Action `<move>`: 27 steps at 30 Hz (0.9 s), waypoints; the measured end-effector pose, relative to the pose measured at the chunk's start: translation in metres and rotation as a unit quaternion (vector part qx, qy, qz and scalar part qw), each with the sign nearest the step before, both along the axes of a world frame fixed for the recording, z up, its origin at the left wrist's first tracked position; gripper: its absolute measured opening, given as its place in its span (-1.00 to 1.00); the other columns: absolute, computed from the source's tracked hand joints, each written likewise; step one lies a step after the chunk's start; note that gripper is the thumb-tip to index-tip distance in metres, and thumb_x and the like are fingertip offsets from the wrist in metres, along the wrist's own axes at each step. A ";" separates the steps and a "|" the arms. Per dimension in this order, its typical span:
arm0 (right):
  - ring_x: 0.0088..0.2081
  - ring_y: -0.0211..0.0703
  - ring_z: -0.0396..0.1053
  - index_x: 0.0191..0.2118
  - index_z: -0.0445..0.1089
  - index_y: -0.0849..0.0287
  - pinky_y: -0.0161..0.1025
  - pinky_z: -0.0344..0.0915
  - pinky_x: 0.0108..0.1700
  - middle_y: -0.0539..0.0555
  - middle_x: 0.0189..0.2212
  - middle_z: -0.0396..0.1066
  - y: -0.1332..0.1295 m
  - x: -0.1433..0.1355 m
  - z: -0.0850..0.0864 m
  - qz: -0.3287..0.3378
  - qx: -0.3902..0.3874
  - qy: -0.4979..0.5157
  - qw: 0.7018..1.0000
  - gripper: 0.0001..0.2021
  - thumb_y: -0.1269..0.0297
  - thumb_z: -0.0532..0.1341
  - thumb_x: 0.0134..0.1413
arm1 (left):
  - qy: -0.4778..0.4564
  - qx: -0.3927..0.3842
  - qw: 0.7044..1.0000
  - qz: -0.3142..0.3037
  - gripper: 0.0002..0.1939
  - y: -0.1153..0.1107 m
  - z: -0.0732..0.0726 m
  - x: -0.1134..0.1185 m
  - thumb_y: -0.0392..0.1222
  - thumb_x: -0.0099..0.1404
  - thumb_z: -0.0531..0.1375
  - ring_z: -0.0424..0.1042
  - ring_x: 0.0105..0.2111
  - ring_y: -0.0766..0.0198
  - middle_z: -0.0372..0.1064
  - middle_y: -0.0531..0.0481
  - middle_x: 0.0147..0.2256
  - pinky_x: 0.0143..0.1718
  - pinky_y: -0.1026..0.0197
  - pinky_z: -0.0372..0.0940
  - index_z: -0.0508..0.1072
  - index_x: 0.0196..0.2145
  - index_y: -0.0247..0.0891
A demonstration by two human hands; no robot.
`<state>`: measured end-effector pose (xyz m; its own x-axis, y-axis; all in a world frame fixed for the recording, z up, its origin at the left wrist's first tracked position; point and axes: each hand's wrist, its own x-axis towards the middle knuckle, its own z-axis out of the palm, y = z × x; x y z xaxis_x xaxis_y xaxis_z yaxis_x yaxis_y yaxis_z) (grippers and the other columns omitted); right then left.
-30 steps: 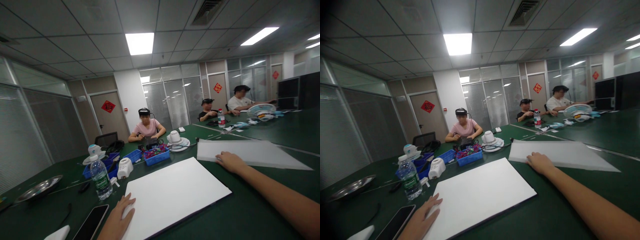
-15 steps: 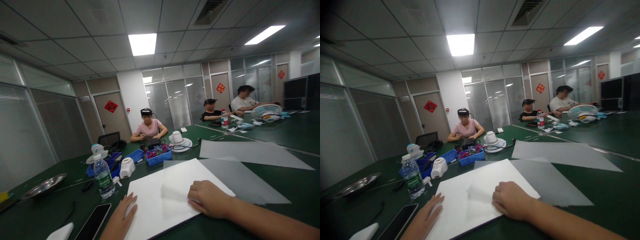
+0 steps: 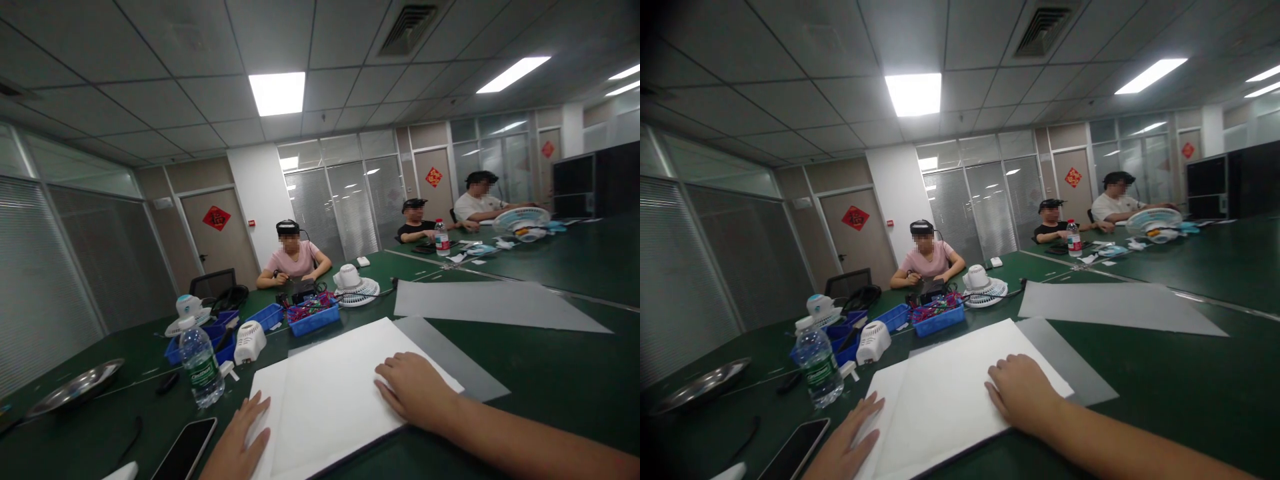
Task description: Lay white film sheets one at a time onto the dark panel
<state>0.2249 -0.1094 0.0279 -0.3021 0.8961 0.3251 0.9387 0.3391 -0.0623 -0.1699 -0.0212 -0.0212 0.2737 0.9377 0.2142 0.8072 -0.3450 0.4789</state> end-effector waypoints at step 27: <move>0.37 0.46 -0.13 0.40 0.01 0.33 0.56 -0.23 0.23 0.44 0.37 -0.04 0.076 0.196 -0.034 -0.306 -0.056 0.046 0.949 -0.25 -0.08 -0.04 0.24 | 0.004 0.016 0.999 0.030 -0.52 -0.003 0.018 0.013 0.15 0.20 0.09 0.29 0.25 -0.08 0.46 -0.04 0.13 0.33 -0.17 0.10 0.63 -0.12 -0.13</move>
<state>0.4209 -0.0330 -0.0062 0.3119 0.9248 0.2180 0.9464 -0.2822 -0.1571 -0.1571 -0.0246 -0.0035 0.2201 0.9449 0.2424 0.8308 -0.3118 0.4611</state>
